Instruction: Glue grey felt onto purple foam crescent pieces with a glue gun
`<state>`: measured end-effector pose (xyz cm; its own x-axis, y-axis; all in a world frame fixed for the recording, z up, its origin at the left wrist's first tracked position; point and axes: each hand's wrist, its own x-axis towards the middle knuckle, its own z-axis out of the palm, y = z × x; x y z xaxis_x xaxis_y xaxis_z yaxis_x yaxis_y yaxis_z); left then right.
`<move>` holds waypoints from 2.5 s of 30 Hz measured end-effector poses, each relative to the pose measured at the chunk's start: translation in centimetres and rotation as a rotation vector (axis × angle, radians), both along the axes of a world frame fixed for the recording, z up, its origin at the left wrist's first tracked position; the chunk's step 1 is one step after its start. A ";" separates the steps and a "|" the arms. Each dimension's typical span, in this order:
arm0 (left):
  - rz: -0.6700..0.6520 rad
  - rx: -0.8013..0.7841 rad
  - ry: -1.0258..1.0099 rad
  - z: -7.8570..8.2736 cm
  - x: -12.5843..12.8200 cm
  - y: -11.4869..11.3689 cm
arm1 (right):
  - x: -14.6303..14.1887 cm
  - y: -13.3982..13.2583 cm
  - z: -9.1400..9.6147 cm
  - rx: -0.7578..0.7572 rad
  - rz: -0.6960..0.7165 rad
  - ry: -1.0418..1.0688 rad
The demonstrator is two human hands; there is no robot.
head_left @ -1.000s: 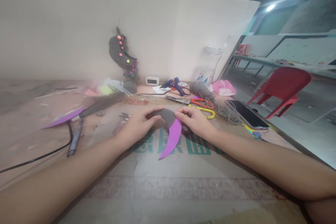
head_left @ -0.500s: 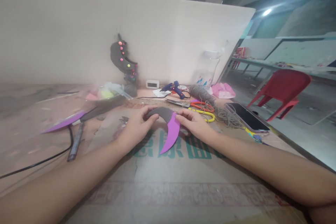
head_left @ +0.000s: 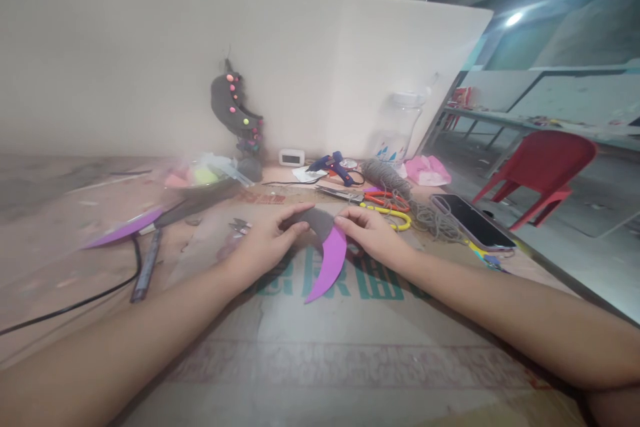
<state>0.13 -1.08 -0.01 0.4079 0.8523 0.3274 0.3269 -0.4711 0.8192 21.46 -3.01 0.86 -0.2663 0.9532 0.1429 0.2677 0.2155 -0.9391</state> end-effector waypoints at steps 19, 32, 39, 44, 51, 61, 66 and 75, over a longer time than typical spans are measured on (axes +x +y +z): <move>0.014 -0.021 -0.026 0.0 0.0 0.1 | -0.2 -0.1 0.4 -0.002 -0.014 -0.008; -0.036 0.087 0.060 0.4 0.1 -0.5 | 0.0 0.0 0.0 -0.004 0.000 0.019; 0.079 0.116 0.040 0.7 0.0 -0.6 | -0.1 0.0 0.4 -0.022 0.019 0.045; 0.126 0.117 0.024 0.8 -0.1 -0.5 | -0.2 0.0 0.3 -0.046 0.023 0.088; 0.025 0.062 0.015 0.5 0.1 -0.5 | 0.0 0.0 0.1 -0.024 0.023 0.039; -0.068 -0.027 0.004 0.3 -0.2 0.0 | 0.2 0.0 0.0 -0.007 0.040 -0.010; -0.073 -0.051 -0.009 0.5 0.0 -0.2 | 0.2 0.0 0.1 -0.001 0.019 -0.041; 0.006 0.008 -0.010 0.4 0.1 -0.2 | 0.1 0.4 0.2 0.014 0.059 -0.066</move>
<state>0.19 -1.27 0.35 0.3993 0.8522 0.3382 0.3219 -0.4756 0.8186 21.55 -2.57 1.01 -0.3312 0.9337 0.1362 0.3150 0.2455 -0.9168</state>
